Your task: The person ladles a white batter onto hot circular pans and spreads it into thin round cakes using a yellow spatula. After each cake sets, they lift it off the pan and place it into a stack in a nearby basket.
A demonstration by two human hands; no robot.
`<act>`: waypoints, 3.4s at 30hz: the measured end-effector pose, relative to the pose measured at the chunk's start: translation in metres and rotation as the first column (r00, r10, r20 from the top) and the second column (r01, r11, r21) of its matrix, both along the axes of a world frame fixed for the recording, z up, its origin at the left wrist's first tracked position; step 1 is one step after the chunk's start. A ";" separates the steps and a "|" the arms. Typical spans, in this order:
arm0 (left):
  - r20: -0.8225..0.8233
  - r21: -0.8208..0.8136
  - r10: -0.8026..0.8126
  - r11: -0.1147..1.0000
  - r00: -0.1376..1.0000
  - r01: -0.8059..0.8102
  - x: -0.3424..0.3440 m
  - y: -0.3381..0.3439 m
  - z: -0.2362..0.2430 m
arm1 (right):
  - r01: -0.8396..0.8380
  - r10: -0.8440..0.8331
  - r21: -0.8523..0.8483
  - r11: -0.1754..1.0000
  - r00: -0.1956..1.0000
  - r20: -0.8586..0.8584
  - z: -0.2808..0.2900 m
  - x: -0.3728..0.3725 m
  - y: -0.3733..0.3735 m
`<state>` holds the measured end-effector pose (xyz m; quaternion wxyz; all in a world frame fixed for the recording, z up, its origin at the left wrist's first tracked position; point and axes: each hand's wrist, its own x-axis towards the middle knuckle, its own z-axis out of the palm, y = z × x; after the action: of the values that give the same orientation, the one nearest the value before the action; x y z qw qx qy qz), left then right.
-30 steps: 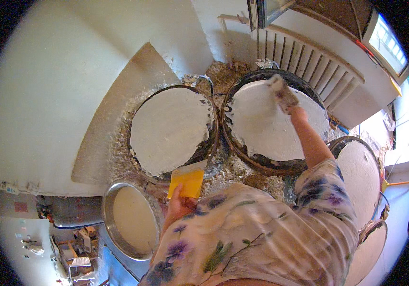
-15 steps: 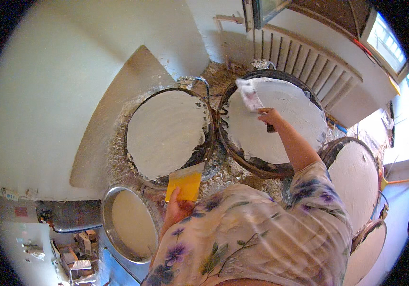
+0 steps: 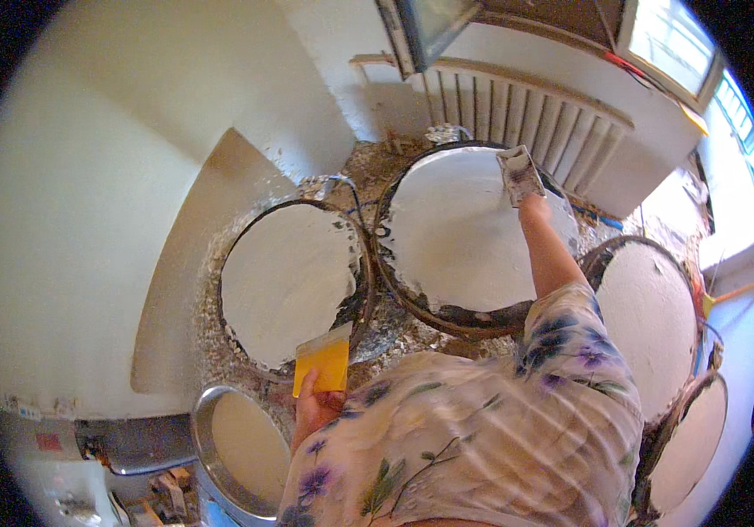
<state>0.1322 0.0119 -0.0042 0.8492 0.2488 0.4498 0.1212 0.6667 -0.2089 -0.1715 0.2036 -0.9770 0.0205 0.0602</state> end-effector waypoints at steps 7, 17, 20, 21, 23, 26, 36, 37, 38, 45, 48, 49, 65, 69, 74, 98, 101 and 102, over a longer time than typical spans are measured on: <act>0.048 -0.082 -0.131 0.987 0.990 0.135 0.019 0.008 -0.005 | 0.017 -0.032 -0.168 0.986 0.996 -0.085 -0.010 -0.046 -0.118; 0.121 -0.129 -0.311 0.937 0.943 0.326 0.038 0.019 -0.012 | 0.173 -0.172 -0.066 0.983 0.985 0.021 0.040 -0.162 -0.183; 0.045 -0.163 -0.267 0.949 0.963 0.270 0.041 0.019 -0.015 | 0.150 -0.157 -0.171 0.974 0.987 -0.027 0.039 -0.138 -0.176; -0.008 -0.145 -0.235 0.962 0.972 0.231 0.041 0.018 -0.017 | 0.135 -0.149 -0.227 0.964 0.988 -0.042 0.036 -0.122 -0.170; -0.058 -0.169 -0.185 0.970 0.981 0.173 0.039 0.018 -0.020 | 0.110 -0.119 -0.247 0.963 0.993 -0.024 0.026 -0.090 -0.155; -0.015 -0.227 -0.153 0.963 0.988 0.145 0.027 0.019 -0.024 | 0.106 -0.113 -0.236 0.966 0.993 -0.019 0.013 -0.030 -0.119; -0.152 -0.164 0.189 0.963 0.970 -0.214 -0.039 -0.003 -0.053 | -0.418 0.419 -0.147 0.896 0.907 -0.024 0.019 0.030 0.137; -0.151 -0.165 0.235 0.952 0.960 -0.259 -0.049 -0.007 -0.055 | -0.501 0.506 -0.170 0.848 0.862 -0.016 0.021 0.015 0.161; -0.143 -0.139 0.251 0.953 0.957 -0.270 -0.058 -0.011 -0.057 | -0.593 0.602 -0.193 0.782 0.798 -0.013 0.022 -0.005 0.181; 0.015 -0.165 0.332 0.931 0.943 -0.325 -0.124 -0.027 -0.073 | -0.973 0.961 -0.134 0.191 0.157 0.227 0.072 -0.279 0.291; 0.145 -0.253 0.268 0.941 0.952 -0.226 -0.181 -0.036 -0.068 | -1.000 0.976 -0.011 -0.029 -0.031 0.215 0.095 -0.408 0.298; 0.218 -0.233 0.214 0.959 0.952 -0.162 -0.204 -0.041 -0.067 | -0.994 0.974 0.053 -0.094 -0.080 0.211 0.098 -0.448 0.294; 0.372 -0.204 0.403 0.914 0.836 -0.350 -0.387 -0.097 -0.047 | -0.337 0.854 0.934 0.117 -0.446 -0.267 0.008 -0.755 0.202; 0.399 -0.210 0.308 0.947 0.864 -0.241 -0.401 -0.095 -0.043 | -0.389 0.877 0.892 0.231 -0.315 -0.364 -0.001 -0.734 0.155; 0.329 -0.124 0.118 0.989 0.937 -0.081 -0.385 -0.091 -0.052 | -0.375 0.901 0.840 0.391 -0.029 -0.432 -0.007 -0.677 0.094; -0.086 0.442 -0.914 0.321 0.396 0.838 -0.138 -0.289 -0.028 | -0.591 0.554 0.288 0.754 0.807 0.206 0.115 -0.591 -0.224; -0.088 0.234 -0.958 0.245 0.272 0.941 -0.116 -0.314 -0.024 | -0.461 0.455 0.058 0.886 0.886 0.096 0.087 -0.547 -0.290; -0.008 0.203 -0.964 0.258 0.265 0.945 -0.111 -0.322 -0.024 | -0.417 0.412 0.029 0.908 0.905 0.110 0.078 -0.532 -0.311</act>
<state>0.0215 -0.3101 -0.0284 0.7505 0.5318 0.1458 -0.3643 0.1350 -0.5200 -0.0940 0.2124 -0.9551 -0.1995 0.0529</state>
